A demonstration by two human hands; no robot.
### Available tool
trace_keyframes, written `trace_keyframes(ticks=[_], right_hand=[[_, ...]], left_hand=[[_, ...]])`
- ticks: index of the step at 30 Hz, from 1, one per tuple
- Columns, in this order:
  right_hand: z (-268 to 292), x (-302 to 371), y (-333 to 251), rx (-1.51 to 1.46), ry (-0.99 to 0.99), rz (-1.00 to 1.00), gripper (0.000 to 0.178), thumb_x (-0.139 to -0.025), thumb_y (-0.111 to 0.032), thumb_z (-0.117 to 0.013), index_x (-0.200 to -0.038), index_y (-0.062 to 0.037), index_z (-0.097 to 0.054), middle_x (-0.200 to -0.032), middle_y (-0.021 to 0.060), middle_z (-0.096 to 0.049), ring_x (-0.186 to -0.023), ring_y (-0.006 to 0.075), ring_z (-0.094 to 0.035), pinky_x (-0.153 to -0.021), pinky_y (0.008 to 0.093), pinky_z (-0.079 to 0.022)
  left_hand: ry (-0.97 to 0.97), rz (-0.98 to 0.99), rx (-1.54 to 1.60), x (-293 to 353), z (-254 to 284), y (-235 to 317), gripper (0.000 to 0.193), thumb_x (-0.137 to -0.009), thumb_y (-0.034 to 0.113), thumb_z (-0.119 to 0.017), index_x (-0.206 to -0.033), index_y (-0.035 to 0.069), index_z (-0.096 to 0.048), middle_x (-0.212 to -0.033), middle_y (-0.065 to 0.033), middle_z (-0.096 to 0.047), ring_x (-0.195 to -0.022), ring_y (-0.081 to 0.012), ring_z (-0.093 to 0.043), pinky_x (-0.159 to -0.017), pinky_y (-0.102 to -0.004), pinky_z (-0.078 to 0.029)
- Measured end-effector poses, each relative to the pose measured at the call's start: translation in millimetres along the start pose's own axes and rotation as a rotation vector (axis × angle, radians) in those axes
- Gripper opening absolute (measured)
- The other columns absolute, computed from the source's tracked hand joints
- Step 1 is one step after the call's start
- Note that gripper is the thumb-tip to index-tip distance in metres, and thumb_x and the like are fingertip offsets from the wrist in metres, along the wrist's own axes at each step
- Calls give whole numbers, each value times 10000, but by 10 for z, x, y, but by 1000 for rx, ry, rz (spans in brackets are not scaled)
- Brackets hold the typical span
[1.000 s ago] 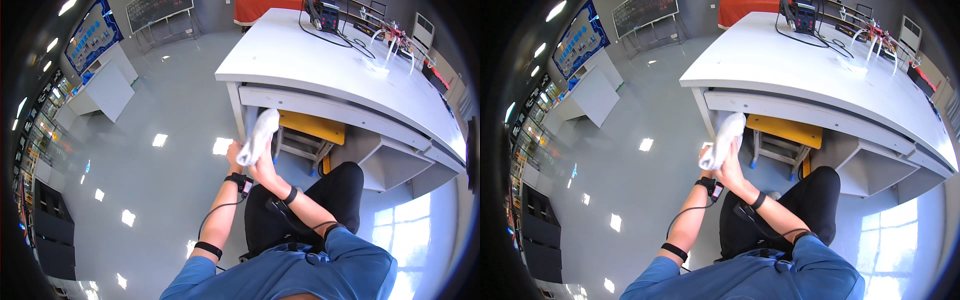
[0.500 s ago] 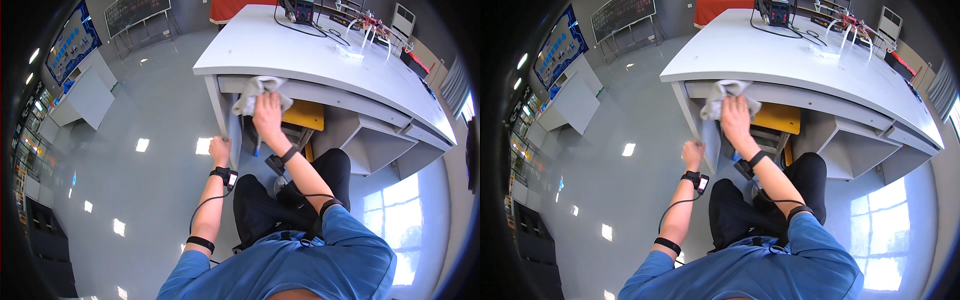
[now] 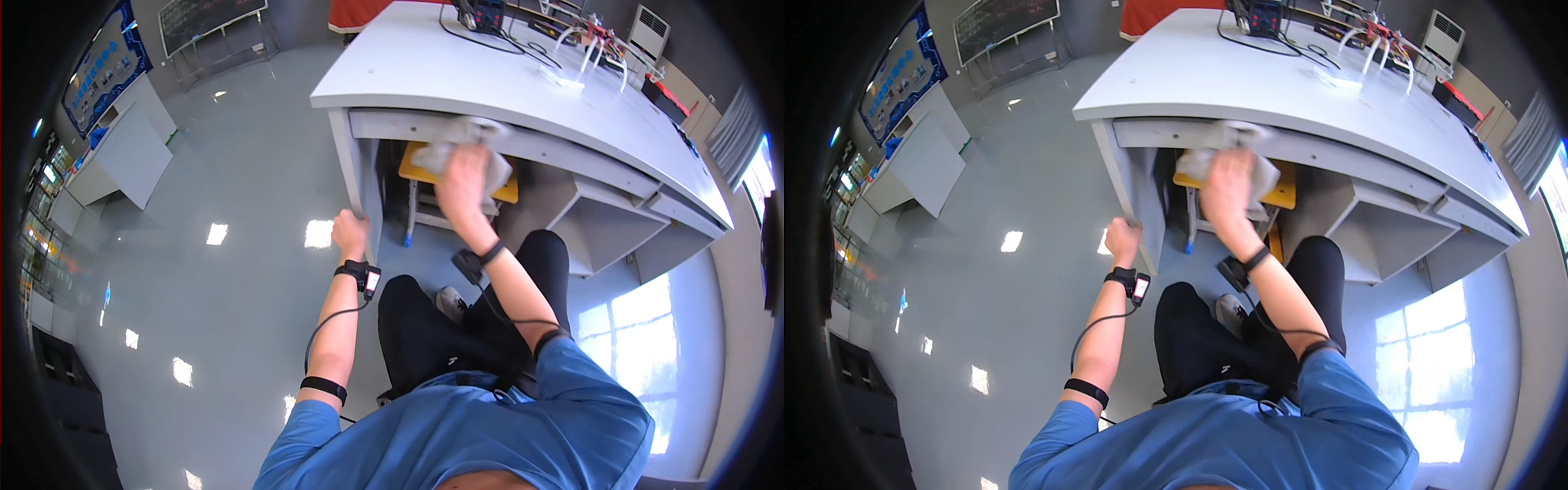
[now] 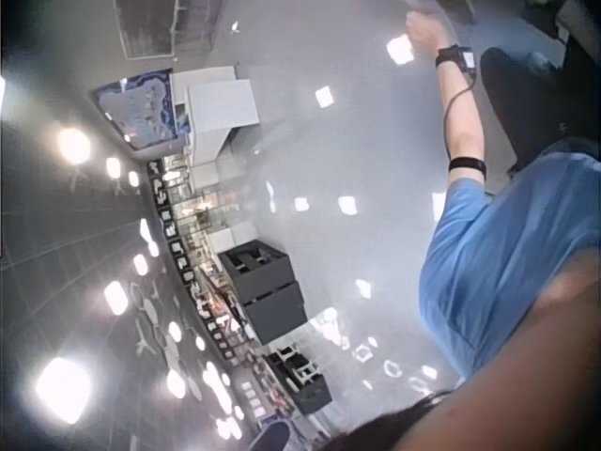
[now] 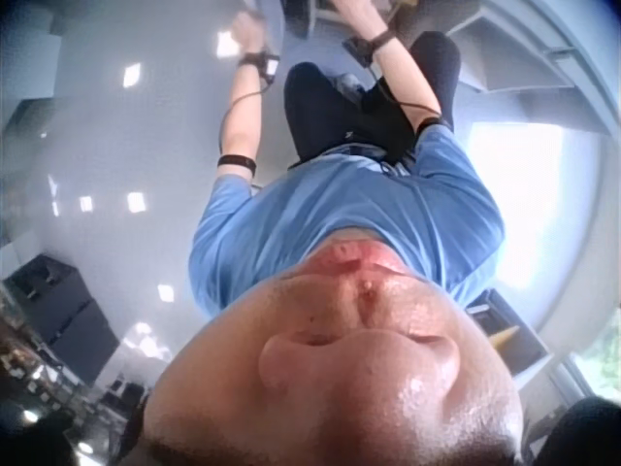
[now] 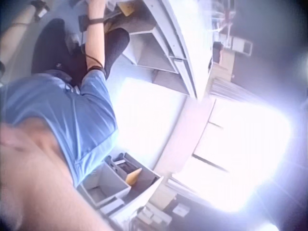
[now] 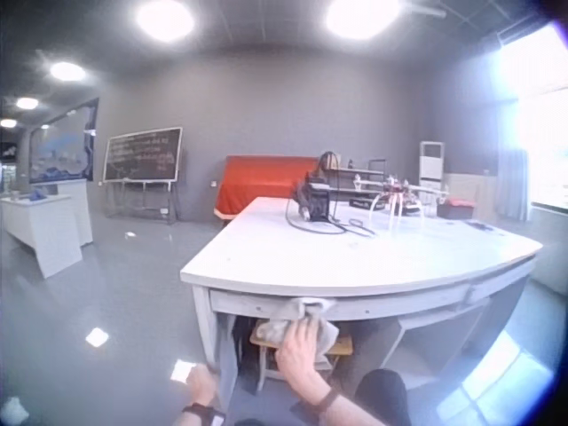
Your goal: The person is cleaning a desk, a stool, and various technical equipment using a cloth.
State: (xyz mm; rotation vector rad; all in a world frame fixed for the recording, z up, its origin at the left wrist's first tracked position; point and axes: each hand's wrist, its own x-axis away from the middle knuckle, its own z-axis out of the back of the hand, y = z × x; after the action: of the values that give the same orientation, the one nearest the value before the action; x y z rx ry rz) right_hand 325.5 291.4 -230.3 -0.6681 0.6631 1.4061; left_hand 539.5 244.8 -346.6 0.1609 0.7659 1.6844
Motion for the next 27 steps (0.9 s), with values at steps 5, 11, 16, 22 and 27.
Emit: trace_keyframes(ticks=[5, 11, 16, 22, 27], right_hand=[[-12, -174, -493, -116, 91, 52, 634, -718, -43, -542, -1306, 133, -381, -1341, 310, -413, -1331, 462, -314, -1150, 510, -188], [179, 176, 278, 69, -16, -150, 641, -693, -26, -531, -1298, 135, -391, -1336, 349, -406, -1331, 492, -304, -1149, 552, -153], [574, 347, 1419, 74, 141, -373, 554, -644, -10, -563, -1146, 184, -430, -1295, 380, -383, -1296, 547, -279, -1137, 588, -127], [463, 343, 1078, -29, 72, -193, 608, -662, -14, -570, -1226, 158, -418, -1330, 361, -374, -1319, 524, -270, -1144, 579, -133], [310, 96, 472, -170, 81, -85, 579, -711, -18, -516, -1256, 143, -411, -1307, 348, -423, -1299, 497, -335, -1131, 560, -188]], left_hand=[[-13, -33, 6, 52, 33, 126, 295, -721, 295, -743, -795, 15, -684, -806, -206, -682, -794, -395, -669, -694, -457, -537], [-33, -21, -68, 90, 136, 19, 286, -760, 286, -716, -822, 12, -663, -831, -200, -683, -810, -389, -669, -709, -462, -531], [4, -9, -84, 166, 149, 64, 267, -765, 252, -705, -804, -8, -657, -799, -228, -675, -778, -423, -662, -697, -475, -541], [313, -153, 127, 569, 243, 787, 866, -768, 157, -645, -1470, -6, -164, -1490, -317, -140, -1402, -419, -152, -1096, -539, -232], [488, -610, 98, 432, 710, 1733, 717, -756, 98, -614, -1411, 19, -332, -1460, -256, -285, -1378, -388, -262, -1098, -569, -213]])
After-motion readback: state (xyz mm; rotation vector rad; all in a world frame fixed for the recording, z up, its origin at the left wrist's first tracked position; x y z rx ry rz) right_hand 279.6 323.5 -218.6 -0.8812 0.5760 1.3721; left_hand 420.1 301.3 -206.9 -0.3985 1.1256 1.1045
